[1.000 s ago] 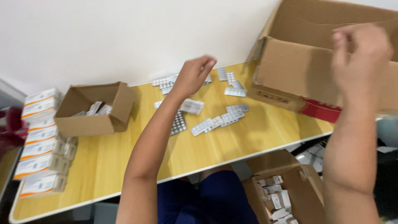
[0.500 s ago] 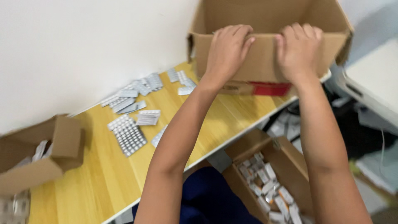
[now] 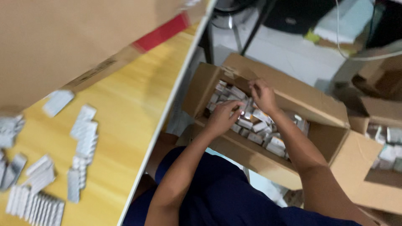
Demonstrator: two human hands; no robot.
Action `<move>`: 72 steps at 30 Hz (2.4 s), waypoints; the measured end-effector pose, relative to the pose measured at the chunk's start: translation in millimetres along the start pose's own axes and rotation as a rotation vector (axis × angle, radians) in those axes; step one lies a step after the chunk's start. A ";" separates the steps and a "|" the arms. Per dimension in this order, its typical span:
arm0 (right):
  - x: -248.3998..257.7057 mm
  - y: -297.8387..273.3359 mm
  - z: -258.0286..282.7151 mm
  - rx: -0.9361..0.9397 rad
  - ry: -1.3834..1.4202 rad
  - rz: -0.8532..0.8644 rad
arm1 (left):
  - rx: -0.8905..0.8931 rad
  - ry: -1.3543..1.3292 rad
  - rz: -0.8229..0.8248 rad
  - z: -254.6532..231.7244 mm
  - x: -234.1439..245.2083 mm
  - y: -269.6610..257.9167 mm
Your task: The person sits at a table and repeatedly picks up blister packs of pills, aligns them, and places them into small white boxes. The person also stacks the filled boxes and handles loose blister packs on the table.
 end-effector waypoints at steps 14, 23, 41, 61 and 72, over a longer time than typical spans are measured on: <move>-115.6 -151.9 -215.3 -0.496 -0.729 0.943 | 0.409 -0.112 0.310 121.4 -89.4 52.6; -174.5 -137.2 -296.5 -0.447 -0.796 0.788 | 0.571 -0.021 0.410 165.5 -110.4 50.6; -79.7 -120.4 -154.1 -0.418 0.195 0.061 | 0.269 -0.314 0.237 197.8 -124.4 50.4; -95.1 -130.3 -206.1 -0.894 0.828 0.221 | 0.460 -0.146 0.112 147.0 -66.8 20.9; 25.4 -22.7 87.0 -0.644 1.472 0.122 | 0.166 -0.441 -0.226 -2.1 46.9 -87.5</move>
Point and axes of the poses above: each hand's wrist, its own y-axis towards the middle knuckle, its own x-axis out of the back of the hand, z = x × y, the point moved 1 cm from there along y, towards the middle knuckle, and after that the axes turned 6 degrees about x, right-handed, at the moved point
